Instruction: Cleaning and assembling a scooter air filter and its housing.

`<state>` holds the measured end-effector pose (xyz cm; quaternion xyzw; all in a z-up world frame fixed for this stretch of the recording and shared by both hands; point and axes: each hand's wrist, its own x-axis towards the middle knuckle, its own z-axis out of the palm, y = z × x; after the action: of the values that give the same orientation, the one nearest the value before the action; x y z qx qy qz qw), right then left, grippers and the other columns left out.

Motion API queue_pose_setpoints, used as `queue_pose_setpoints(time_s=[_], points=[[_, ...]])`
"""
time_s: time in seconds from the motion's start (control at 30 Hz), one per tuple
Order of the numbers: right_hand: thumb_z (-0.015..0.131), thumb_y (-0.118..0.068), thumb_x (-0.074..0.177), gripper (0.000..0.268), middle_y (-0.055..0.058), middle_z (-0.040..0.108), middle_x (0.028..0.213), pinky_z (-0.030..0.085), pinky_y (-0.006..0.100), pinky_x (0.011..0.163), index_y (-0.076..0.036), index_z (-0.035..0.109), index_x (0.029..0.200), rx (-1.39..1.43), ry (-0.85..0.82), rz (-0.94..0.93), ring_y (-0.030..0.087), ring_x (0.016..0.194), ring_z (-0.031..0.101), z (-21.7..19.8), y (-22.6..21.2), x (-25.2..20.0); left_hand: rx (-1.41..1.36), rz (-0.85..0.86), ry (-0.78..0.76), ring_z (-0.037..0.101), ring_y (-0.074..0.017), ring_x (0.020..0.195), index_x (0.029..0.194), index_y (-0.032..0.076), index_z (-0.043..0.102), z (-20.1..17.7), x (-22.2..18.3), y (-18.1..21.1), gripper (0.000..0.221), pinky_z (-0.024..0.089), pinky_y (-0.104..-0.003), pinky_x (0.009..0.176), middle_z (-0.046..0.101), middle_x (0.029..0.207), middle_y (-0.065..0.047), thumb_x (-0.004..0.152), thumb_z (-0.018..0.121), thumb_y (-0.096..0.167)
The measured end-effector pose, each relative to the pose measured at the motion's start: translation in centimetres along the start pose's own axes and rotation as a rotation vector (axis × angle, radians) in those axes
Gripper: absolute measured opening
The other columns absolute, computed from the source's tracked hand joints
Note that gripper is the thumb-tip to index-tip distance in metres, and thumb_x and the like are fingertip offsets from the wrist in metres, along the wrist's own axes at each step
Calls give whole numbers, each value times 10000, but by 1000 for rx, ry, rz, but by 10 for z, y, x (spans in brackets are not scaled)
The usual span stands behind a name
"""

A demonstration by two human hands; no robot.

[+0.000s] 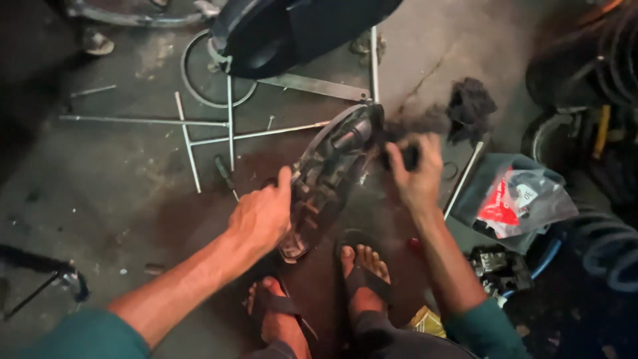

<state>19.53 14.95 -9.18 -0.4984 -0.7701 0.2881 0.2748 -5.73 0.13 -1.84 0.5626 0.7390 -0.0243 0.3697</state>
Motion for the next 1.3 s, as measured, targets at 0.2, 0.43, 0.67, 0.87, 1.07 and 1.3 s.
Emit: queue_pose_setpoints(time_s=[0.2,0.43,0.67,0.87,1.07,1.3], points=[[729,-65,928,593,212,570,1090,477,465,864,-121,581,1500,-327,-184,-262,387,975,557,31,9,9,12,-49,-114,722,-462,806,1406,-106,320,-4,-5,10,690,576,-543,722,726,863,-282,836,657,89],[759,-74,863,392,214,599,1074,493,467,848,-98,675,1245,-218,-182,-150,401,981,591,21,10,7,18,-60,-108,725,-447,835,1433,-75,312,1,-4,12,737,584,-531,722,715,904,-277,824,690,95],[683,-2,897,333,218,598,1073,499,452,867,-64,742,1219,-98,-92,-298,399,975,603,27,23,42,50,-64,-117,725,-462,840,1431,-66,318,-11,-4,23,711,589,-533,715,705,913,-281,835,676,85],[720,-136,910,313,194,622,991,472,483,782,-64,740,1215,-401,-260,-229,386,905,605,40,22,47,-2,-74,-73,704,-490,847,1430,11,341,-58,7,31,716,562,-578,740,706,894,-279,816,698,100],[763,-125,899,169,171,648,1009,532,456,776,-54,734,1049,-115,-193,-144,369,899,668,31,11,61,-309,170,348,667,-504,864,1341,33,550,-94,10,33,528,529,-565,735,700,1017,-266,815,597,17],[667,-46,970,322,179,633,1043,520,431,827,-111,714,1282,-54,-50,-172,344,918,642,63,16,43,-456,377,529,655,-487,978,1272,-72,612,-83,27,40,413,539,-514,844,677,1146,-284,878,499,-27]])
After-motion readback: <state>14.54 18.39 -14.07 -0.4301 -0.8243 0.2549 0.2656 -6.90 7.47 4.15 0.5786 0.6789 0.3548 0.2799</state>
